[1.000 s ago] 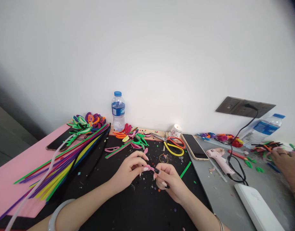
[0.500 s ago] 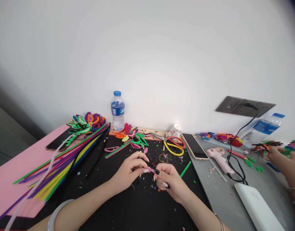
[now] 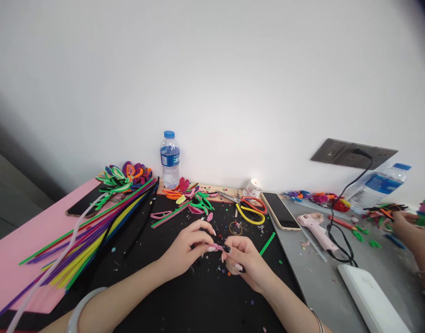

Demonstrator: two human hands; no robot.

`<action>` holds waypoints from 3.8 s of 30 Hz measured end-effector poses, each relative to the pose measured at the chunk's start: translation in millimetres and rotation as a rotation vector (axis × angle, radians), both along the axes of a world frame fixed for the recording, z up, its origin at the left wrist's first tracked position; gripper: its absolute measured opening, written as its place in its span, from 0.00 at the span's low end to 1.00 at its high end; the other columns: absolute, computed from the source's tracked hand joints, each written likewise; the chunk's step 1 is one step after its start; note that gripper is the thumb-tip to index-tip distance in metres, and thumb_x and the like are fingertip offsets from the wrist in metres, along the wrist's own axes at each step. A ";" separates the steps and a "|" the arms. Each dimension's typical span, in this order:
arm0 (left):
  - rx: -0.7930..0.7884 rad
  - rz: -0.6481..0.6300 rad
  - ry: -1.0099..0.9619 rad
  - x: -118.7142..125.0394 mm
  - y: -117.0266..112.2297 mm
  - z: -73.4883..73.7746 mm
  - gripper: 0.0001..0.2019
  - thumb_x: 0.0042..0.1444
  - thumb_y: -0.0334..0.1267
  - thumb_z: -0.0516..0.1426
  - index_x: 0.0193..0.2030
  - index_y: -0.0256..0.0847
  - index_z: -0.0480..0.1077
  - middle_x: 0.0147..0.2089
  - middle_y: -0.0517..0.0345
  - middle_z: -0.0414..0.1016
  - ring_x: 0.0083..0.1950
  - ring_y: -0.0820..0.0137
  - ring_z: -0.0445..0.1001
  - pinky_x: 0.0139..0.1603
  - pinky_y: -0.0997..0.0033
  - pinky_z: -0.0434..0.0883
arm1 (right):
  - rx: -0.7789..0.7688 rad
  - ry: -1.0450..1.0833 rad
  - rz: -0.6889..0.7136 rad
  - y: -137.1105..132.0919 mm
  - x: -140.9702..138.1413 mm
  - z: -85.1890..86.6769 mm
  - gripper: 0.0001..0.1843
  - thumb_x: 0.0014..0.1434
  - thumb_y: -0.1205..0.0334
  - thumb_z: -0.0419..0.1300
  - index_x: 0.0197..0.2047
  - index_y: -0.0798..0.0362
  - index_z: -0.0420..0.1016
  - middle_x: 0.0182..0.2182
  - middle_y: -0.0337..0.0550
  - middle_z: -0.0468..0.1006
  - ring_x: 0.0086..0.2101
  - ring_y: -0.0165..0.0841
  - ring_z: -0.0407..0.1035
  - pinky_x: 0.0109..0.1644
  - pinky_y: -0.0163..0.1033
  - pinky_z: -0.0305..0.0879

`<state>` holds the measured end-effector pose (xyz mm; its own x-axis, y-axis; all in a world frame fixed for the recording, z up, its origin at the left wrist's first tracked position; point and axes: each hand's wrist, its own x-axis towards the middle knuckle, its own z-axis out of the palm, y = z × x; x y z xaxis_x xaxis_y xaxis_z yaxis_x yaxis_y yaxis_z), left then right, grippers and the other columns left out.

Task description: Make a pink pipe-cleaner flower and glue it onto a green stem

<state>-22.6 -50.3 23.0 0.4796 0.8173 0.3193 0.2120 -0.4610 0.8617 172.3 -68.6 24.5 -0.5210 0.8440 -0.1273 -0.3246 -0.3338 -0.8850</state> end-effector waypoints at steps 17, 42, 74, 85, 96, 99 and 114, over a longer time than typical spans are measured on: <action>0.044 -0.025 0.019 0.5 0.1 -0.4 0.08 0.57 0.33 0.54 0.31 0.37 0.73 0.42 0.54 0.67 0.35 0.73 0.68 0.37 0.74 0.67 | -0.020 -0.023 0.019 0.7 0.2 1.4 0.13 0.55 0.58 0.61 0.25 0.59 0.71 0.10 0.27 0.54 0.14 0.19 0.41 0.20 0.31 0.37; 0.100 -0.049 0.091 -1.1 -0.4 -1.7 0.09 0.58 0.36 0.54 0.31 0.39 0.74 0.43 0.54 0.68 0.34 0.74 0.67 0.39 0.72 0.67 | -0.018 -0.121 0.034 1.1 0.5 1.2 0.16 0.52 0.54 0.63 0.24 0.60 0.71 0.10 0.26 0.53 0.14 0.19 0.41 0.20 0.32 0.35; 0.073 -0.011 0.074 -1.5 1.3 -5.8 0.07 0.58 0.34 0.53 0.33 0.38 0.72 0.44 0.54 0.67 0.29 0.77 0.65 0.33 0.74 0.66 | 0.008 -0.169 -0.027 4.7 2.3 -1.1 0.16 0.55 0.54 0.60 0.25 0.59 0.70 0.11 0.26 0.51 0.15 0.19 0.39 0.20 0.32 0.34; -0.108 0.018 -0.049 0.8 2.9 -7.0 0.07 0.55 0.38 0.57 0.34 0.37 0.72 0.44 0.54 0.66 0.26 0.80 0.64 0.27 0.78 0.66 | 0.010 -0.143 -0.076 4.1 0.3 0.3 0.18 0.53 0.51 0.61 0.24 0.57 0.67 0.11 0.26 0.52 0.15 0.19 0.40 0.20 0.32 0.34; -0.211 0.021 -0.111 4.0 0.9 -5.4 0.08 0.56 0.38 0.56 0.32 0.36 0.74 0.43 0.55 0.66 0.26 0.81 0.63 0.26 0.78 0.64 | -0.017 -0.091 -0.069 2.3 -3.7 -1.0 0.18 0.54 0.50 0.61 0.25 0.57 0.67 0.11 0.25 0.52 0.14 0.19 0.40 0.19 0.31 0.35; -0.238 0.017 -0.143 4.3 1.3 -6.9 0.09 0.56 0.38 0.55 0.33 0.36 0.73 0.44 0.55 0.66 0.25 0.81 0.63 0.26 0.78 0.65 | -0.019 -0.083 -0.063 2.4 -3.4 -3.5 0.17 0.55 0.51 0.61 0.25 0.57 0.67 0.11 0.26 0.52 0.14 0.20 0.40 0.19 0.31 0.36; -0.242 0.061 -0.157 3.5 3.8 -9.0 0.10 0.56 0.41 0.56 0.33 0.36 0.73 0.43 0.55 0.65 0.26 0.80 0.63 0.27 0.77 0.64 | 0.080 -0.225 -0.047 3.5 -2.0 -8.0 0.18 0.59 0.51 0.54 0.25 0.56 0.68 0.11 0.26 0.53 0.15 0.21 0.40 0.20 0.32 0.36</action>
